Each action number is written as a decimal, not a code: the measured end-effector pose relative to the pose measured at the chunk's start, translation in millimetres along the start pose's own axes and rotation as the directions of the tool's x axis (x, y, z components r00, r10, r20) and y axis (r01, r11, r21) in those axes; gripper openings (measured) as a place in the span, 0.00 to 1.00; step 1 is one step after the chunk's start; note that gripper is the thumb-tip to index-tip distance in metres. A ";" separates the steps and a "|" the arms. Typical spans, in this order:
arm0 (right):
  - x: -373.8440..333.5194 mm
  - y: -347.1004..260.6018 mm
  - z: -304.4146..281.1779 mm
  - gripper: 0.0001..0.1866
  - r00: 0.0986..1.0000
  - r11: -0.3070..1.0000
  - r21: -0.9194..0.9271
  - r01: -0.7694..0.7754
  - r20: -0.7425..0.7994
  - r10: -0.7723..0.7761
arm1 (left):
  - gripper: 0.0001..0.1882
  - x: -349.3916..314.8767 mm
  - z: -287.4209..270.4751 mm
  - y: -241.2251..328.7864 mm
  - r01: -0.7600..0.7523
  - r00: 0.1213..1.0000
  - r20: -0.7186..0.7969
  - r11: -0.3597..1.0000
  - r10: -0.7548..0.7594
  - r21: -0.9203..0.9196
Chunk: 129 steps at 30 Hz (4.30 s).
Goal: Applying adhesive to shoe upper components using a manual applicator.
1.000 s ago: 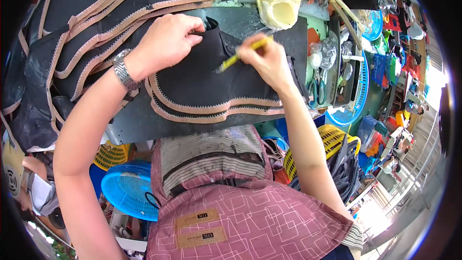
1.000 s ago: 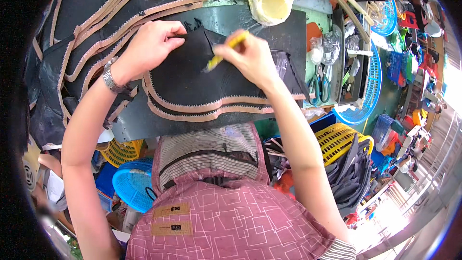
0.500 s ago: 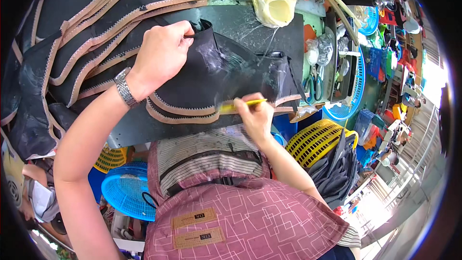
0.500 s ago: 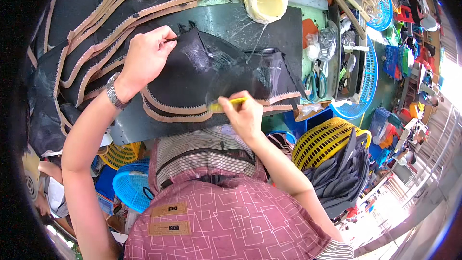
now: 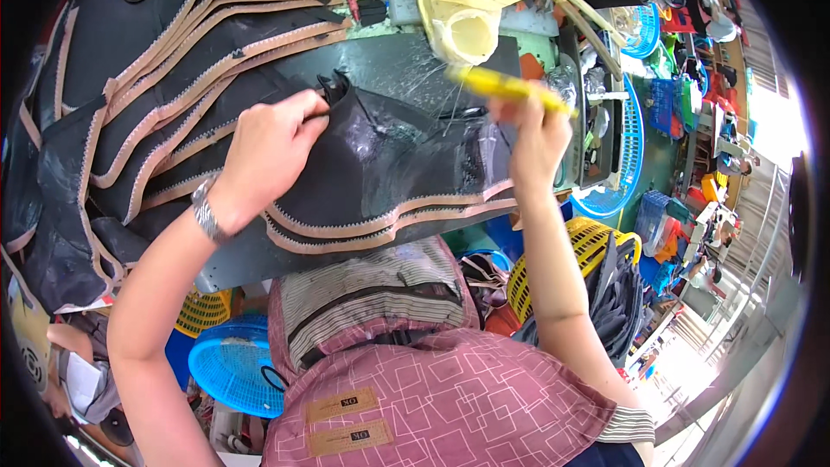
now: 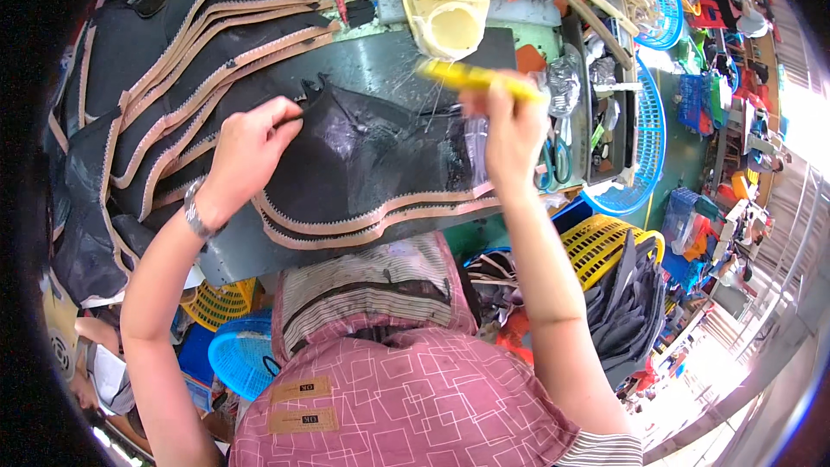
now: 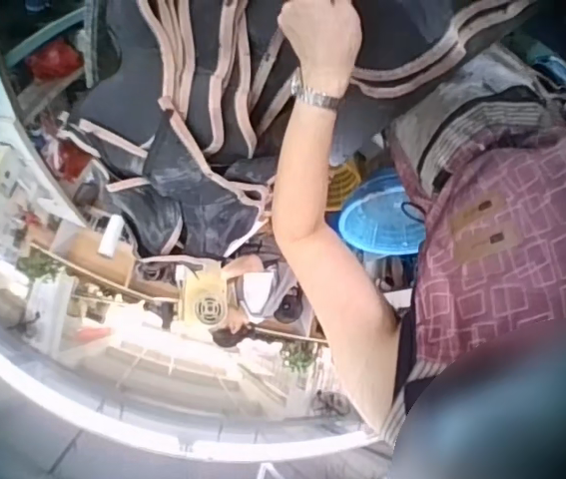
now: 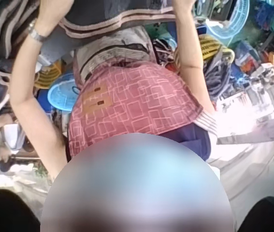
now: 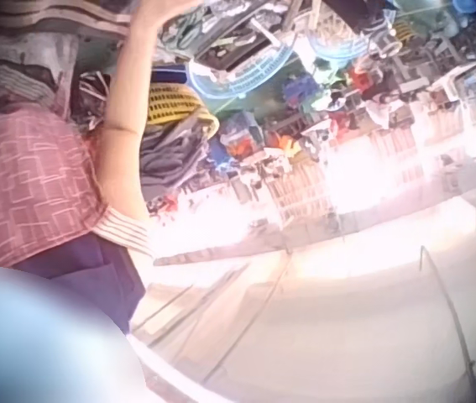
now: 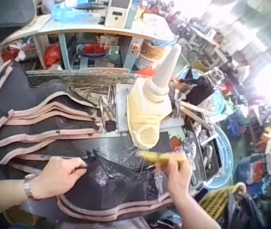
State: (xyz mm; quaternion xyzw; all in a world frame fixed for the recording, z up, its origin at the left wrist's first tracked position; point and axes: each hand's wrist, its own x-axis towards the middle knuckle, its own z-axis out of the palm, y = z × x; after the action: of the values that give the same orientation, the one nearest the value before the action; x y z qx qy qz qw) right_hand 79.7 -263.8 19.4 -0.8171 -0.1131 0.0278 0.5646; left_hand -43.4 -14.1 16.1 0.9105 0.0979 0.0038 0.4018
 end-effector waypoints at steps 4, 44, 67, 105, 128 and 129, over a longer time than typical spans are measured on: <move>57.0 65.4 -9.7 0.07 0.967 0.944 -0.213 0.253 0.056 -0.247 | 0.05 -6.1 -5.7 12.2 -0.237 0.966 -0.035 0.930 0.257 0.282; -30.6 -7.3 82.7 0.08 0.073 0.904 0.086 0.418 0.989 -0.128 | 0.07 29.8 -1.0 -55.4 -0.254 0.938 0.247 0.967 0.242 0.017; -33.2 -8.1 -48.6 0.08 0.570 0.943 -0.039 -0.331 0.788 0.233 | 0.07 -207.4 -162.9 -2.6 0.317 0.831 -0.556 0.791 0.036 0.524; -30.0 76.7 -46.0 0.15 0.994 0.977 -0.209 0.044 0.103 -0.023 | 0.34 -24.1 153.6 13.1 -0.523 0.839 0.293 0.829 0.459 0.200; 73.4 63.0 -24.8 0.09 0.908 0.911 -0.091 0.403 0.165 -0.386 | 0.26 -22.1 117.0 63.4 -0.564 0.805 -0.110 0.809 0.584 0.168; 81.9 74.6 -16.9 0.09 0.899 0.904 -0.137 0.404 0.245 -0.364 | 0.24 -25.8 96.7 53.0 -0.482 0.833 -0.182 0.847 0.523 0.224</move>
State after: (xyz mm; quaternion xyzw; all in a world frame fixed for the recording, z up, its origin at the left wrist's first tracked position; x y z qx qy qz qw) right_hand 173.8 -286.7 -37.1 -0.8195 -0.3346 -0.0078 0.4652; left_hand -51.2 -124.4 -8.7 0.9275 -0.0985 0.2096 0.2935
